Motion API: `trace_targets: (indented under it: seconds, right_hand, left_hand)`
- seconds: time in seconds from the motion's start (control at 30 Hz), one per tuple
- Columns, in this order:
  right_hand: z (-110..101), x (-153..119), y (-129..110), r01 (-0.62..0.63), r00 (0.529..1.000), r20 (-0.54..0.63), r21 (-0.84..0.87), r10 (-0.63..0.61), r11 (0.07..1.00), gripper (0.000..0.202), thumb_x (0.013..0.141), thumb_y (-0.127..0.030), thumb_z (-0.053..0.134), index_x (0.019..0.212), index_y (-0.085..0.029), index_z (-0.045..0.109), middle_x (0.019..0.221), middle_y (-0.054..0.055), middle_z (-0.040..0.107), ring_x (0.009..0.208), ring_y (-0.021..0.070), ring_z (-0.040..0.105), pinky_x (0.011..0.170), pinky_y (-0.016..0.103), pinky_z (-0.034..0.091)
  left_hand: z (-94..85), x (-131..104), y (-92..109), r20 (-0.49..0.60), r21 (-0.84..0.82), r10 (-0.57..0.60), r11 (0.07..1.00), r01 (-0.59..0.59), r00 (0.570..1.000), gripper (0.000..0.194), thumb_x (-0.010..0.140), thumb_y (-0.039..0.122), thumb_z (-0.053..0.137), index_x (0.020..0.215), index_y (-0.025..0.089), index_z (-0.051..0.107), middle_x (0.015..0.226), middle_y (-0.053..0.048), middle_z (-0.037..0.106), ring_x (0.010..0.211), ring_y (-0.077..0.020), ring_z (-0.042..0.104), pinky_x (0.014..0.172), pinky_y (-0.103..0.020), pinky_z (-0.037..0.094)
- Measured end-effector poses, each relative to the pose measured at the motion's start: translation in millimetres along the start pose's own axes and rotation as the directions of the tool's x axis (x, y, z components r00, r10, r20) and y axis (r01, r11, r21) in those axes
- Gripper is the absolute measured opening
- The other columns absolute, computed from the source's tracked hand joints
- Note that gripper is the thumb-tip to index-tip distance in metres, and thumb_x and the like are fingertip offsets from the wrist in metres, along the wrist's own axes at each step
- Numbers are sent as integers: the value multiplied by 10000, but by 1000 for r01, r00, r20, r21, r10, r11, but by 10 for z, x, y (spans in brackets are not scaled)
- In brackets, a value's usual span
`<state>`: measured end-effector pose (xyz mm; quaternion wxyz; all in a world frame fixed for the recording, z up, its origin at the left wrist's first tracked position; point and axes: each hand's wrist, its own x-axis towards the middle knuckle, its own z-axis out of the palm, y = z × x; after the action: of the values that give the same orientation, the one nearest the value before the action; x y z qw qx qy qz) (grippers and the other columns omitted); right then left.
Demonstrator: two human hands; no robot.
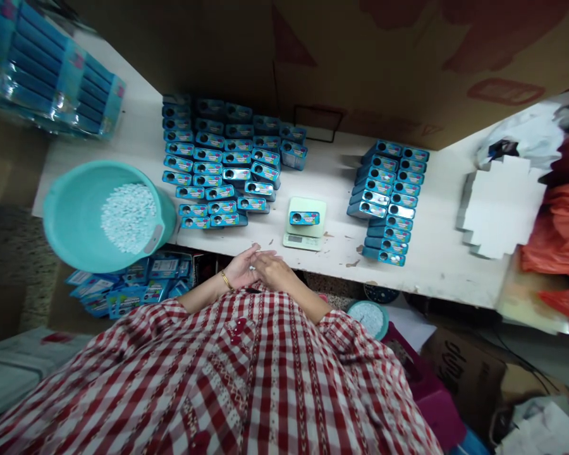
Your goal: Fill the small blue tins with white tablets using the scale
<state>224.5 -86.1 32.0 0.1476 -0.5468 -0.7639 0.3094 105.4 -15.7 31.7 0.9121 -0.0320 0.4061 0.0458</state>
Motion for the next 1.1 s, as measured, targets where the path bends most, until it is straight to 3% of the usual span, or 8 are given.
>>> trace_targets:
  seconds: [0.1, 0.33, 0.5, 0.63, 0.73, 0.83, 0.93, 1.1]
  right_hand:
    - [-19, -35, 34, -6, 996, -88, 55, 11, 998, 247, 864, -191, 476, 1072, -156, 604, 1039, 110, 631, 1018, 173, 570, 865, 318, 486]
    - [-85, -94, 21, -83, 990, -113, 17, 85, 996, 260, 888, -203, 430, 1054, -157, 625, 1013, 105, 639, 984, 175, 570, 837, 312, 496]
    - [-263, -147, 91, -13, 984, -178, -23, 8, 1000, 263, 885, -270, 453, 1075, -185, 615, 1045, 96, 629, 964, 179, 555, 842, 325, 476]
    - [-606, -207, 495, -336, 876, -415, -163, 245, 928, 404, 847, -272, 502, 1241, -183, 493, 1198, 131, 537, 1102, 257, 459, 900, 431, 411]
    - [-844, -159, 898, -438, 872, -351, -247, 342, 864, 408, 814, -215, 509, 1220, -175, 505, 1153, 125, 559, 1028, 272, 470, 857, 414, 415]
    - [-1015, 67, 1230, -436, 875, -345, -250, 341, 865, 365, 812, -191, 475, 1170, -162, 538, 1078, 118, 585, 947, 257, 478, 821, 372, 428]
    - [-1131, 506, 1462, -498, 820, -431, -210, 377, 842, 381, 807, -198, 468, 1178, -137, 535, 1090, 135, 571, 963, 272, 465, 823, 384, 426]
    - [-1103, 1152, 1636, -512, 770, -495, -103, 403, 853, 395, 811, -148, 413, 1186, -157, 537, 1166, 135, 535, 1015, 249, 455, 849, 386, 423]
  left_hand:
    - [41, 11, -3, 12, -15, 3, 1000, -3, 1000, 404, 925, 308, 316, 1046, 42, 595, 879, -147, 671, 823, -198, 645, 794, -326, 466]
    - [72, 54, -18, -3, -60, 2, 998, -3, 1000, 282, 890, 213, 423, 677, 104, 572, 552, -23, 568, 523, -110, 574, 617, -242, 476]
    - [95, 75, -22, -47, -32, 6, 999, -8, 999, 276, 889, 200, 427, 681, 100, 580, 561, -37, 581, 503, -112, 572, 542, -230, 473]
    - [94, 90, 4, -105, 52, 38, 998, -33, 994, 257, 880, 194, 456, 719, 71, 614, 630, -95, 632, 533, -112, 602, 459, -172, 429]
    - [71, 68, 48, -130, 65, 58, 997, -50, 990, 259, 874, 187, 465, 706, 67, 622, 627, -100, 636, 519, -103, 597, 446, -161, 424]
    - [50, 11, 111, -152, 56, 89, 995, -82, 984, 259, 871, 192, 470, 698, 79, 626, 627, -89, 636, 515, -94, 589, 444, -157, 426]
    - [37, -58, 179, -200, 38, 141, 990, -136, 969, 263, 871, 195, 468, 690, 85, 624, 633, -82, 634, 520, -89, 587, 447, -153, 430]
    - [2, -133, 233, -227, 16, 177, 984, -178, 958, 285, 886, 188, 431, 709, 78, 625, 645, -86, 637, 519, -83, 584, 451, -147, 435]
